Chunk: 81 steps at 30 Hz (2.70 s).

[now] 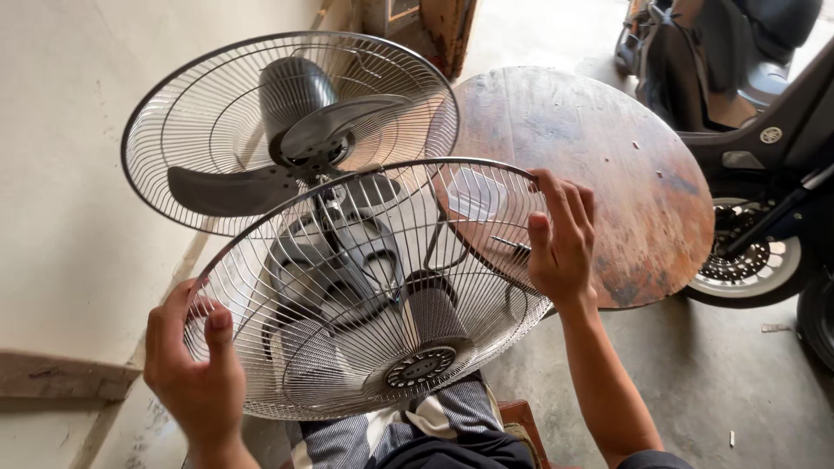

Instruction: The person reassembles a standing electric fan by attaching the fan blades to the motor shaft, then fitting the front and rear wire cages and securing them with a screw. The person uses a screwdriver to tighten the central screw and aligns the cages over the blades.

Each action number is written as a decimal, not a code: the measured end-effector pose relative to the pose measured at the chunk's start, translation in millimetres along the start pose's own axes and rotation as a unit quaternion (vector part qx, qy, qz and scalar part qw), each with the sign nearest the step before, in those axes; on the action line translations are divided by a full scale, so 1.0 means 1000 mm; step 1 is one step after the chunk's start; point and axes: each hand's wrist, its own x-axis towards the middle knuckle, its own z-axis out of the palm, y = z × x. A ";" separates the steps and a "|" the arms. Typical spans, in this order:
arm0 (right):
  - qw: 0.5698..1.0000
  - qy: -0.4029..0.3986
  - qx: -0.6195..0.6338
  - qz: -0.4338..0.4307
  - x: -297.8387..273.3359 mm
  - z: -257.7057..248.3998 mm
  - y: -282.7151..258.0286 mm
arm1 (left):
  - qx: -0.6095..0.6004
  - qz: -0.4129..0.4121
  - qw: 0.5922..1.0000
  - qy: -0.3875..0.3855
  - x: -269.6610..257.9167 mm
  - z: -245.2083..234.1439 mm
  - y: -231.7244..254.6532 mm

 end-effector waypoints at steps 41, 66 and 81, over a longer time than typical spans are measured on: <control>0.909 0.073 0.246 0.329 -0.096 0.068 0.045 | -0.118 -0.061 0.986 0.103 -0.040 0.017 -0.071; 0.889 0.089 0.280 0.351 -0.037 0.190 0.098 | -0.060 0.066 0.992 0.090 0.103 0.070 -0.117; 0.889 0.085 0.177 0.414 -0.052 0.197 0.126 | -0.073 0.056 0.992 0.083 0.110 0.080 -0.113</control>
